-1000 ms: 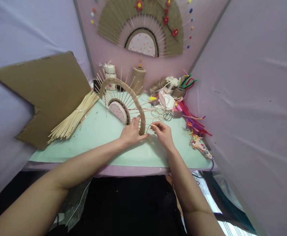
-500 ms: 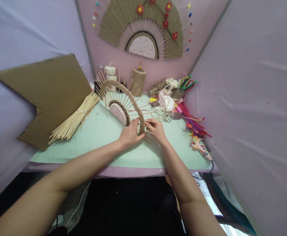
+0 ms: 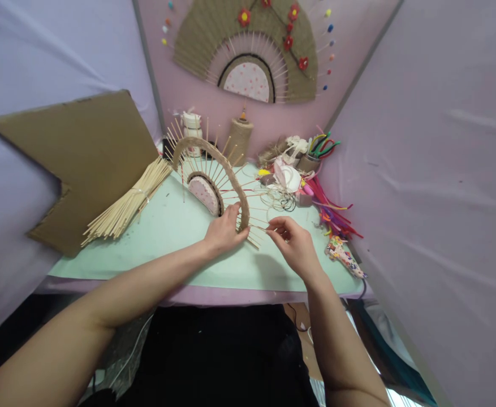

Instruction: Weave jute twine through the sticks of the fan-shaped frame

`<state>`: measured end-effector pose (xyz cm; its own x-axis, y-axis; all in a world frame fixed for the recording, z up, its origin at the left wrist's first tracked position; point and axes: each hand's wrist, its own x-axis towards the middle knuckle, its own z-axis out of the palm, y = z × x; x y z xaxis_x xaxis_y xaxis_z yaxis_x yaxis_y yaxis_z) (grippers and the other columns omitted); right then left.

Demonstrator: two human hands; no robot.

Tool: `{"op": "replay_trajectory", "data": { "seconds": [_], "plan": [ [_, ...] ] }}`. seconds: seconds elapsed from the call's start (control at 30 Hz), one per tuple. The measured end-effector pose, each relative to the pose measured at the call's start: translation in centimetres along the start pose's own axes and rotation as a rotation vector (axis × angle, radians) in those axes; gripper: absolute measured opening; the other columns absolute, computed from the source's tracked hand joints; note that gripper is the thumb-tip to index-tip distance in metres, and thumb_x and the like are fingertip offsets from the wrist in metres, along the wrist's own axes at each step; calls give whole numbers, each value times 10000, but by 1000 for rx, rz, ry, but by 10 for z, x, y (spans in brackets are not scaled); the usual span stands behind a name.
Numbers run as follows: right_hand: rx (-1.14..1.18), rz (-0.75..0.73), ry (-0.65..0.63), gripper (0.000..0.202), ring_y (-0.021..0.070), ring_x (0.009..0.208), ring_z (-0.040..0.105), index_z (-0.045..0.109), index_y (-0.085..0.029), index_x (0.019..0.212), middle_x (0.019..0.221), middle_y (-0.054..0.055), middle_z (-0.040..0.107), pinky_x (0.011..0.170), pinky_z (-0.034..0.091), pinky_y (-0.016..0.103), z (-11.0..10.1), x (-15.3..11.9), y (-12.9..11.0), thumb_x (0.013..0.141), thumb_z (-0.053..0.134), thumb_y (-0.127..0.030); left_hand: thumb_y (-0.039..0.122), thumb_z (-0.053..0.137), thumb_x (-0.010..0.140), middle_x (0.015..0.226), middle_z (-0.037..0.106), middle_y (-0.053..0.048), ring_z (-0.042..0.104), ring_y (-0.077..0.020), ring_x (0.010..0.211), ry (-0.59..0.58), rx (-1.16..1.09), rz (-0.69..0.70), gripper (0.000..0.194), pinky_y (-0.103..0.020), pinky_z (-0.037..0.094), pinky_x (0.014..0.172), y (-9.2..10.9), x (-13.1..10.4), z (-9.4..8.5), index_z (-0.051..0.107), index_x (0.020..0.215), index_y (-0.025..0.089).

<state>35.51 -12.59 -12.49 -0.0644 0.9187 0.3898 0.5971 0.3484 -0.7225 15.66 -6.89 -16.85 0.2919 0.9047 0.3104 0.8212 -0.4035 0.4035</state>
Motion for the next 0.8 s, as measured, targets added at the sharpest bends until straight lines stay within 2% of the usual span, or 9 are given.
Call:
{"op": "replay_trajectory", "data": {
  "seconds": [0.07, 0.17, 0.23, 0.3, 0.37, 0.47, 0.53, 0.67, 0.8],
  "plan": [
    [-121, -139, 58, 161, 151, 658, 590, 626, -224, 954, 841, 40, 683, 626, 491, 296, 5, -3, -7, 876, 628, -365, 439, 543, 872, 1374, 509, -141, 631, -274, 1077, -12, 0, -4, 681, -345, 490, 815, 0, 0, -1, 278, 1435, 163],
    [-252, -349, 211, 85, 159, 685, 594, 630, -230, 881, 817, 36, 677, 657, 491, 307, 15, 2, -11, 903, 599, -307, 438, 555, 868, 1380, 505, -140, 622, -273, 1101, -18, -2, -10, 682, -342, 486, 829, 0, -1, -1, 282, 1434, 172],
    [-266, -401, 302, 80, 166, 708, 597, 627, -230, 855, 814, 40, 673, 684, 492, 319, 20, 7, -7, 903, 596, -286, 438, 556, 867, 1372, 511, -142, 623, -277, 1099, -8, -2, -6, 683, -346, 486, 828, 0, -1, -1, 288, 1432, 164],
    [-200, -350, 368, 75, 168, 711, 598, 624, -225, 857, 818, 39, 670, 691, 496, 325, 24, 12, 1, 885, 617, -294, 437, 553, 868, 1371, 510, -147, 628, -281, 1088, -2, 0, 4, 682, -350, 487, 823, 0, -1, 0, 293, 1432, 154],
    [-56, -218, 373, 110, 165, 709, 599, 620, -216, 859, 817, 34, 667, 680, 499, 321, 26, 18, 11, 852, 649, -322, 438, 552, 868, 1374, 506, -153, 631, -284, 1079, -3, 1, 10, 686, -352, 486, 819, 0, 0, 0, 294, 1435, 150],
    [197, -7, 252, 184, 147, 653, 573, 609, -202, 831, 767, 15, 647, 618, 478, 299, 30, 32, 23, 787, 688, -362, 440, 549, 869, 1373, 504, -160, 632, -288, 1073, -8, 0, 13, 691, -355, 483, 814, 0, 0, 0, 294, 1441, 148],
    [285, 66, 177, 210, 134, 621, 546, 607, -197, 807, 740, 4, 632, 601, 458, 288, 38, 44, 28, 743, 707, -370, 441, 551, 867, 1372, 505, -165, 636, -290, 1057, -9, 1, 14, 698, -355, 483, 804, 0, 0, 0, 297, 1443, 140],
    [336, 46, 150, 210, 146, 664, 558, 608, -197, 783, 746, 7, 627, 651, 459, 298, 61, 67, 29, 705, 717, -359, 459, 567, 858, 1370, 513, -158, 647, -282, 1021, -10, -3, 15, 707, -338, 478, 779, -2, -1, -3, 316, 1447, 157],
    [393, 16, 126, 154, 153, 697, 577, 613, -203, 835, 780, 11, 636, 673, 464, 297, 81, 72, 28, 746, 664, -317, 473, 564, 860, 1319, 561, -118, 647, -267, 1012, 9, -28, 41, 689, -321, 482, 761, -6, -2, -13, 347, 1448, 185]
  ]
}}
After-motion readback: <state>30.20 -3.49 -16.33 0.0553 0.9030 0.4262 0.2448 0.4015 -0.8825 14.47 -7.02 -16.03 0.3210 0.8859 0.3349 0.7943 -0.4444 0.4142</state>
